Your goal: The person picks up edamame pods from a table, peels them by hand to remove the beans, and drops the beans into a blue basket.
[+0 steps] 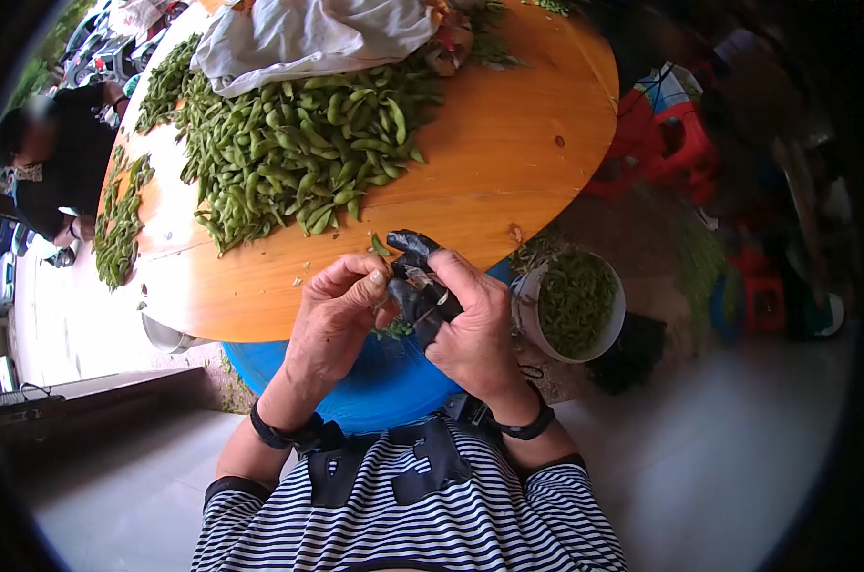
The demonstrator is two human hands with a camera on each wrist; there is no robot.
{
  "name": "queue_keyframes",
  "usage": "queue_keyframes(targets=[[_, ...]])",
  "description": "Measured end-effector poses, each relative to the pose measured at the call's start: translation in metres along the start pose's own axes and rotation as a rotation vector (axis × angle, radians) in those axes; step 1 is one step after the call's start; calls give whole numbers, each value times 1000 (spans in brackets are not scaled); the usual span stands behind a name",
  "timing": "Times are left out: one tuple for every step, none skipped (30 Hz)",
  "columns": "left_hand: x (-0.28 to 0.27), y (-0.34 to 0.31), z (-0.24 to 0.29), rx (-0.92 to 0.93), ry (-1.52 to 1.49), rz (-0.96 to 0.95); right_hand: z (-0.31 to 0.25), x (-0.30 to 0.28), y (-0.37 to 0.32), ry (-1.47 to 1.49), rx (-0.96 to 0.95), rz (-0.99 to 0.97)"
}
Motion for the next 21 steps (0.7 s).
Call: queue_keyframes(targets=[[-3,-1,1,4,-2,5,0,4,1,18,-7,4],[-6,-2,5,61,96,0,0,4,1,18,-8,-1],[-8,-3,8,115,193,-8,5,5,0,39,69,-46],[-8,-4,8,115,190,-9,8,6,-1,59,146,-89],[-7,-5,10,145,240,-7,7,5,-1,54,146,-88],[-5,-6,11,175,290,-6,9,4,-1,119,221,-108],[-3,-6,11,175,287,-11,10,5,-1,184,295,-127],[-1,-7,12,198,274,-17,10,4,-1,180,294,-125],[1,-7,13,221,262,-22,13,5,-2,248,335,-123],[3,-7,13,222,261,-23,16,6,-2,316,376,-122],[4,-7,15,265,273,-6,20,5,-4,316,374,-122],[4,-7,17,309,285,12,28,6,-7,431,433,-150],[1,-6,18,311,285,12,33,8,-9,546,491,-179],[2,-7,23,433,486,-60,34,8,-9,547,490,-180],[4,-8,27,554,687,-133,34,11,-8,674,499,-208],[5,-9,31,633,757,-194,33,13,-8,802,507,-236],[3,-9,32,633,760,-195,35,13,-7,805,507,-235],[1,-9,32,648,809,-218,38,16,-8,852,553,-267],[2,-10,32,662,856,-243,41,18,-9,899,599,-298],[2,-10,33,662,858,-245,47,20,-10,900,598,-295],[4,-11,35,667,902,-231,52,23,-12,991,584,-314]])
Point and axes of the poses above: each hand's wrist, its own y-axis towards the middle knuckle, its own x-axis out of the palm, z = x × y, the point moved 5 cm from there along y, towards the middle knuckle, and after that the axes turned 4 degrees about z, right-handed, at the moved point
